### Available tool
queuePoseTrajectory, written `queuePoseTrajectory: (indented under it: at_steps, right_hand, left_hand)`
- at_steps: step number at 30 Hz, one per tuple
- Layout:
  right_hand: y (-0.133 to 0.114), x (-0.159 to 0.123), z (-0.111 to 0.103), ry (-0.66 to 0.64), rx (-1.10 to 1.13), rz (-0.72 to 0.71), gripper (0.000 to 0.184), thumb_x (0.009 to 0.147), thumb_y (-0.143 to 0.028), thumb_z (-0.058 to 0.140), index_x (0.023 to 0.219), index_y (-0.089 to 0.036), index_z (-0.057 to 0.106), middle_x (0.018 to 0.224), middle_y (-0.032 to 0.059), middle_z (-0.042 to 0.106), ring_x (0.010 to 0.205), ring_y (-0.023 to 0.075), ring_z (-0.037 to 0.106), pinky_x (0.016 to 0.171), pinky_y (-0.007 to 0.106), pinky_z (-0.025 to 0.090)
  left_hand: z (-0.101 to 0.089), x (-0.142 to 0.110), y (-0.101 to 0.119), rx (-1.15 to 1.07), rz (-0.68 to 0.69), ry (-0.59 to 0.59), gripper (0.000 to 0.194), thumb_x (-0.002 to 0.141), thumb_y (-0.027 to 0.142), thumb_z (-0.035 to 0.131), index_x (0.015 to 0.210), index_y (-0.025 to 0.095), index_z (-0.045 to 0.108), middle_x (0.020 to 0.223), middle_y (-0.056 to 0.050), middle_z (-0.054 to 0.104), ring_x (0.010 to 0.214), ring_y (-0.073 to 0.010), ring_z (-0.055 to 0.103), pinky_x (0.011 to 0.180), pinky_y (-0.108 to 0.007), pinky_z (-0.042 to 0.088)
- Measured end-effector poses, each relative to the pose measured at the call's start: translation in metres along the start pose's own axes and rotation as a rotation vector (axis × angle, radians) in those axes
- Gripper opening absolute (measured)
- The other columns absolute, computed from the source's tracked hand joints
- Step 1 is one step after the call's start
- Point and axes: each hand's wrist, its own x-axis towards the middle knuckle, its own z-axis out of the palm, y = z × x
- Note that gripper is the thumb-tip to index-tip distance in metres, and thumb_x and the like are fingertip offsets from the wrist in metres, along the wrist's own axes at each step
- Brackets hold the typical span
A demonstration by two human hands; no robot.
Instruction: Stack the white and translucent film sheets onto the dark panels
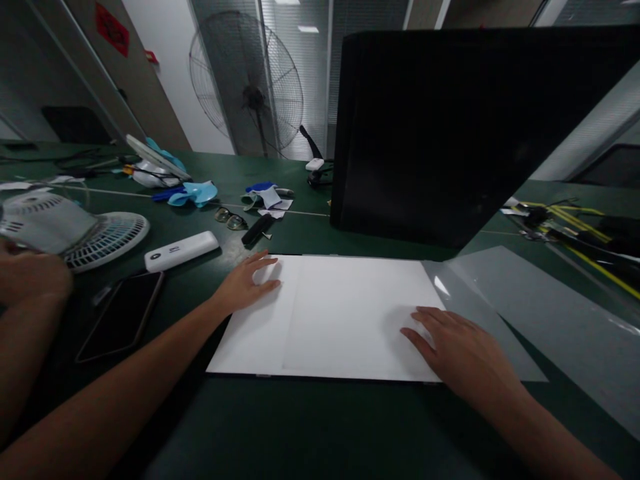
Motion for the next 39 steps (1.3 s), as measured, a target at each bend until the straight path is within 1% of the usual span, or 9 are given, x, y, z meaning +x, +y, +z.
queuePoseTrajectory:
  at_steps: [3, 7, 10, 13, 18, 21, 27, 31, 39]
  right_hand:
    - [-0.010, 0.000, -0.001, -0.029, 0.026, -0.072, 0.065, 0.113, -0.059, 0.030, 0.138, -0.017, 0.073, 0.135, 0.0126, 0.069, 0.121, 0.0345, 0.068, 0.102, 0.062, 0.060]
    - [-0.029, 0.001, -0.006, -0.076, 0.102, -0.317, 0.053, 0.112, -0.052, 0.044, 0.152, -0.022, 0.062, 0.156, 0.0066, 0.054, 0.137, 0.0316, 0.058, 0.111, 0.060, 0.056]
    - [-0.036, 0.003, -0.009, -0.091, 0.164, -0.473, 0.057, 0.110, -0.049, 0.051, 0.161, -0.022, 0.051, 0.166, 0.0070, 0.041, 0.144, 0.0315, 0.052, 0.113, 0.058, 0.055]
    - [-0.032, 0.005, -0.006, -0.069, 0.208, -0.502, 0.068, 0.110, -0.048, 0.052, 0.170, -0.022, 0.033, 0.171, 0.0076, 0.031, 0.149, 0.0275, 0.046, 0.117, 0.052, 0.053]
    - [0.016, 0.010, 0.007, -0.006, 0.103, -0.137, 0.059, 0.112, -0.055, 0.038, 0.166, -0.031, 0.041, 0.169, 0.0025, 0.038, 0.152, 0.0259, 0.041, 0.127, 0.053, 0.039]
    - [0.074, 0.012, 0.015, 0.048, 0.038, 0.181, 0.069, 0.111, -0.058, 0.030, 0.162, -0.015, 0.047, 0.163, 0.0186, 0.043, 0.149, 0.0398, 0.042, 0.123, 0.067, 0.036]
    - [0.171, 0.004, 0.040, 0.009, -0.006, 0.631, 0.088, 0.106, -0.068, 0.038, 0.160, 0.001, 0.041, 0.164, 0.0359, 0.028, 0.155, 0.0531, 0.025, 0.121, 0.071, 0.030]
    - [0.187, 0.002, 0.057, -0.112, 0.048, 0.708, 0.084, 0.108, -0.071, 0.037, 0.160, -0.005, 0.046, 0.158, 0.0309, 0.042, 0.143, 0.0498, 0.045, 0.117, 0.066, 0.039]
    - [0.183, 0.003, 0.051, -0.166, 0.041, 0.743, 0.070, 0.112, -0.065, 0.044, 0.159, -0.012, 0.046, 0.150, 0.0212, 0.054, 0.134, 0.0329, 0.057, 0.116, 0.056, 0.047]
  left_hand:
    - [0.000, 0.000, 0.000, -0.042, 0.001, 0.005, 0.096, 0.088, 0.095, 0.048, 0.147, 0.022, 0.067, 0.167, -0.016, 0.050, 0.153, -0.0395, 0.049, 0.128, -0.058, 0.036]
    - [0.000, 0.000, -0.002, -0.082, -0.004, -0.006, 0.091, 0.093, 0.092, 0.041, 0.147, 0.023, 0.067, 0.167, -0.014, 0.050, 0.155, -0.0389, 0.047, 0.128, -0.057, 0.038]
    - [0.002, 0.001, -0.004, -0.022, 0.031, -0.038, 0.094, 0.089, 0.094, 0.046, 0.148, 0.023, 0.067, 0.170, -0.015, 0.046, 0.157, -0.0402, 0.043, 0.129, -0.059, 0.034]
    - [0.003, 0.002, -0.008, 0.007, 0.076, -0.037, 0.091, 0.091, 0.092, 0.045, 0.147, 0.023, 0.068, 0.170, -0.016, 0.045, 0.157, -0.0392, 0.043, 0.130, -0.058, 0.033]
    - [0.004, 0.003, -0.013, -0.004, 0.082, -0.040, 0.088, 0.092, 0.091, 0.046, 0.145, 0.025, 0.070, 0.170, -0.014, 0.046, 0.156, -0.0389, 0.045, 0.129, -0.058, 0.035]
    - [0.005, 0.003, -0.012, -0.011, 0.050, -0.023, 0.090, 0.089, 0.093, 0.047, 0.144, 0.025, 0.071, 0.169, -0.014, 0.047, 0.153, -0.0389, 0.048, 0.129, -0.058, 0.035]
    - [0.004, 0.003, -0.008, 0.005, 0.044, -0.012, 0.093, 0.088, 0.095, 0.046, 0.142, 0.024, 0.072, 0.167, -0.015, 0.050, 0.152, -0.0385, 0.050, 0.130, -0.056, 0.034]
    - [0.001, 0.003, -0.005, 0.016, 0.045, -0.041, 0.091, 0.088, 0.095, 0.047, 0.142, 0.026, 0.072, 0.167, -0.013, 0.050, 0.154, -0.0404, 0.047, 0.128, -0.059, 0.036]
    - [0.003, 0.004, -0.006, -0.011, 0.039, -0.029, 0.086, 0.087, 0.092, 0.052, 0.139, 0.027, 0.073, 0.165, -0.012, 0.053, 0.155, -0.0400, 0.046, 0.129, -0.062, 0.033]
